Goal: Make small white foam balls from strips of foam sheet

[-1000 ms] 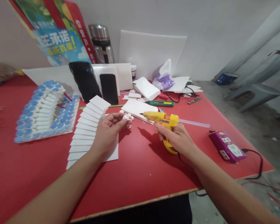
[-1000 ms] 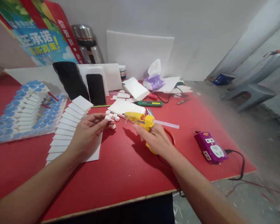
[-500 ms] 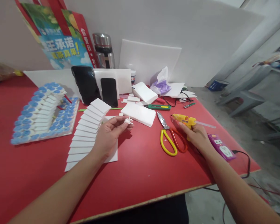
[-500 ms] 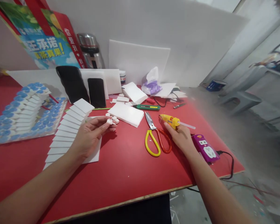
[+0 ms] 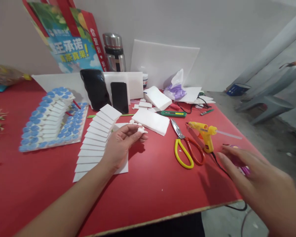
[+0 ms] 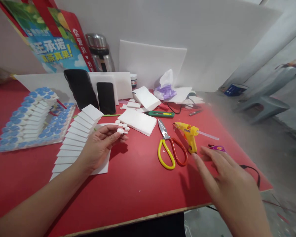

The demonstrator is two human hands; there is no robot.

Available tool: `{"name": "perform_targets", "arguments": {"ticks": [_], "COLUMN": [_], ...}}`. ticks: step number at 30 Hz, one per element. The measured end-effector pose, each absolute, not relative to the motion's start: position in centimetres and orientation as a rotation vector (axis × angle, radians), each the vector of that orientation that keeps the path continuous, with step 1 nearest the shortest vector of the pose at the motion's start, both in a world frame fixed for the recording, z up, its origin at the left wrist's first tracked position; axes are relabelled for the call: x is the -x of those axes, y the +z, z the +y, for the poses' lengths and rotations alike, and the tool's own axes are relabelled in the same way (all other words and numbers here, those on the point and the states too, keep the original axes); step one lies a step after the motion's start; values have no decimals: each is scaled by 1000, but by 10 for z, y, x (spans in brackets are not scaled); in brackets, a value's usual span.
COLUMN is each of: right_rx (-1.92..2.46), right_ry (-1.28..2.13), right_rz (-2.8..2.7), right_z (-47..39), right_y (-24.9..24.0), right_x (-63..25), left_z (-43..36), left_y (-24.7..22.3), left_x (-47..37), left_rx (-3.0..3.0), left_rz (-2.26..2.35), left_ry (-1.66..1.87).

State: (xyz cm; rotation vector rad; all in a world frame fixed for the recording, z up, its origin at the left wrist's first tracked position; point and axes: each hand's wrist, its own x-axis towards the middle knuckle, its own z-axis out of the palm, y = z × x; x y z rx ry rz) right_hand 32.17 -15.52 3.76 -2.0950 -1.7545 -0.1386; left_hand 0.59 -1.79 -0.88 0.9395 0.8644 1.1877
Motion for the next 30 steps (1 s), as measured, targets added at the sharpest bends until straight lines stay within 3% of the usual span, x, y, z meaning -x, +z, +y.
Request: {"name": "perform_targets", "arguments": {"ticks": [6,10,15,30], "right_rx": [1397,1233,1175,1149], "right_ry": [310,662,992,1062], "right_rz": [-1835,-1692,-1490,-1437], "right_z": [-101,-35,-20,-23], "right_y": [79,53,17,0], "right_x": [-223,-189,-180,-177], "left_z": [-19,-19,-20,-18], "left_y": [-9,-8,-8,-12], "left_x": [-6,-6,-4,-6], "left_rx": [-950,-962,-972,-935], "left_rz": [840,846,847,897], "left_ry": [1184,1205,1207,1151]}}
